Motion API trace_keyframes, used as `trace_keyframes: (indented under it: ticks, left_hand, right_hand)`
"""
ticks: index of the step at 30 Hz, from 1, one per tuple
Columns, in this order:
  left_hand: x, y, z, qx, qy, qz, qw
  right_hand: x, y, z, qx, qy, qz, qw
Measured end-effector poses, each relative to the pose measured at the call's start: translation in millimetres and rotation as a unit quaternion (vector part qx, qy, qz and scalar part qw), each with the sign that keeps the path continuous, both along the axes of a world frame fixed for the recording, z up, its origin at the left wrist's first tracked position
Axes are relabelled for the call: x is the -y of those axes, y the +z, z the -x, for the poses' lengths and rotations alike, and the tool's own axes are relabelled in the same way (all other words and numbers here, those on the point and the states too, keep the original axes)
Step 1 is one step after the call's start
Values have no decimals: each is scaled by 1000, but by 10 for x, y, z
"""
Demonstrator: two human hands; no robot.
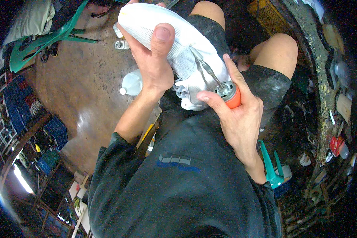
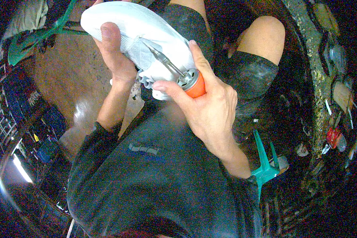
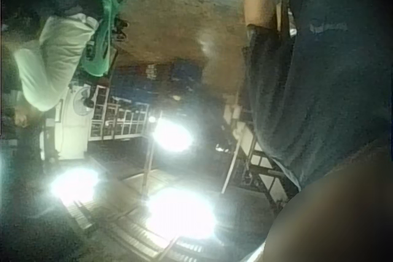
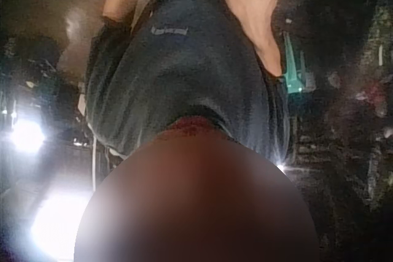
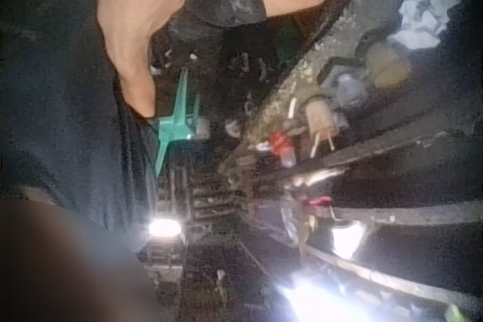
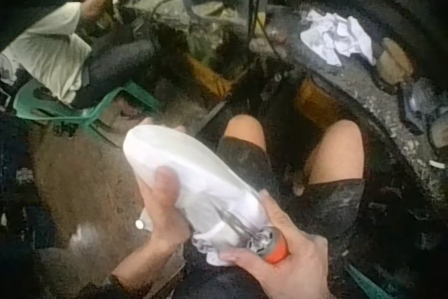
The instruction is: The person uses a soldering iron to apply heat to the upper and sole of a white sneaker, then uses a small brush to apply a dark substance to the same areas. The person repeatedly rotates the shoe to access different sections while seated.
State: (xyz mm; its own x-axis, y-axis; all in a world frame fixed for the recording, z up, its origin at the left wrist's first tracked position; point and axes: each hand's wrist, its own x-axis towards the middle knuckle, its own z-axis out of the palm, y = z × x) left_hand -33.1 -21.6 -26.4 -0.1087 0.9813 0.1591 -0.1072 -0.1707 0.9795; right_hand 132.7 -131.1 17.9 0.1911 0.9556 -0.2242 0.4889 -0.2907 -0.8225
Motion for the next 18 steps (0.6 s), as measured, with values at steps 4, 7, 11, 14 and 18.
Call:
trace_keyframes:
  ticks: [4, 7, 11, 14, 18]
  left_hand:
    - [95, 49, -25, 26, -19, 28, 999]
    - [59, -2, -10, 42, -30, 15, 999]
    - [-28, -103, 46, 38, -13, 22, 999]
    - [-45, -121, 38, 35, -12, 42, 998]
    - [-15, -72, -39, 33, -6, 28, 999]
  right_hand:
    - [13, -5, 19, -23, -4, -8, 1000]
    - [18, 2, 2, -40, -19, -1, 999]
    - [-9, -1, -67, -44, -43, 0, 998]
    - [-9, 2, -86, -36, -41, 0, 999]
    - [-11, 3, -89, 0, -13, 10, 1000]
